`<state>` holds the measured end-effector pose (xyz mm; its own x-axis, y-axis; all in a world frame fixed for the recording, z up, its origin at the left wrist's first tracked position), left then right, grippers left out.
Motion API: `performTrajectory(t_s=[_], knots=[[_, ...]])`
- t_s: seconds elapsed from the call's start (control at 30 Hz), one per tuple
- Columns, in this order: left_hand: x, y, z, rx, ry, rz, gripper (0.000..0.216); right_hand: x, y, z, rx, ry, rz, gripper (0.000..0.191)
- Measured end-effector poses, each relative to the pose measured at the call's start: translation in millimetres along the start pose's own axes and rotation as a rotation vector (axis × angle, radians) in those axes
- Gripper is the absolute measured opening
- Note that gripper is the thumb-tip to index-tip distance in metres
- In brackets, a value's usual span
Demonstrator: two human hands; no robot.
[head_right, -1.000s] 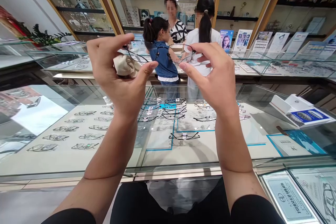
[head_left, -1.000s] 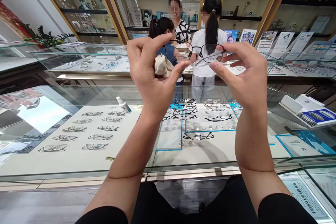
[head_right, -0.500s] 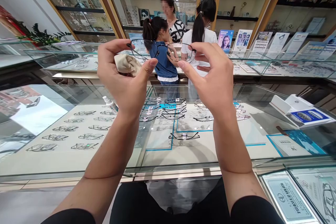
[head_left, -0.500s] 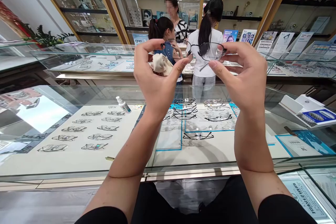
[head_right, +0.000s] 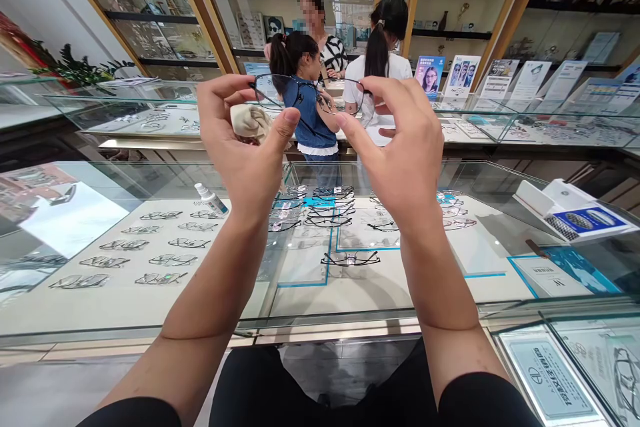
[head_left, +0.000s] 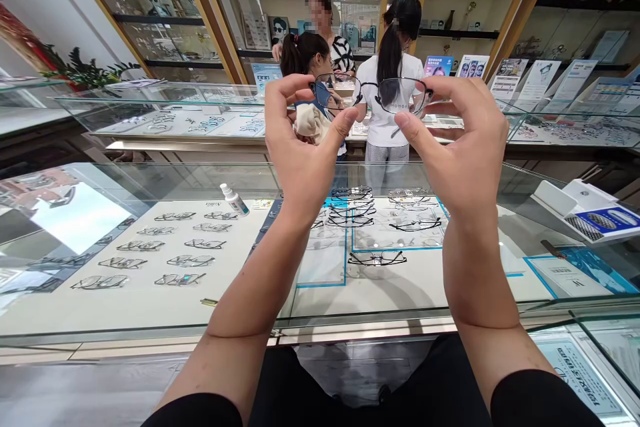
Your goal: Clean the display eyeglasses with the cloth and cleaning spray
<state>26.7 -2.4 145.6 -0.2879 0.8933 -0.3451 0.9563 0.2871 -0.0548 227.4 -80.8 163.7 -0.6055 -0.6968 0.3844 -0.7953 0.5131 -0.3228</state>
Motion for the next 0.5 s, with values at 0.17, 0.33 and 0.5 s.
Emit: performTrajectory(t_s=[0.17, 0.33, 0.5], knots=[[-3.8, 2.8, 1.1, 0.008, -0.032, 0.018, 0.066, -2.5, 0.6, -1.2, -0.009, 0.006, 0.01, 0.034], [-1.0, 6.9, 1.7, -0.027, -0.014, 0.033, 0.062, -6.9, 1.3, -1.6, 0.012, 0.007, -0.038, 0.036], [3.9, 9.3, 1.1, -0.044, -0.012, 0.024, 0.07, -9.3, 1.6, -1.6, 0.048, 0.033, -0.069, 0.039]])
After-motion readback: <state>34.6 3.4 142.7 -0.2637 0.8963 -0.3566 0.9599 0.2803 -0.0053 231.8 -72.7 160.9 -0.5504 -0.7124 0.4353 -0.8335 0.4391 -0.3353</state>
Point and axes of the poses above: each hand's wrist, its own z-axis away from the middle knuckle, its own y-axis out of the palm, x = y × z, the point moved 1 cm from there along -z, towards the middle knuckle, and after that the axes turned 11 degrees about x, right-handed, at the moved point
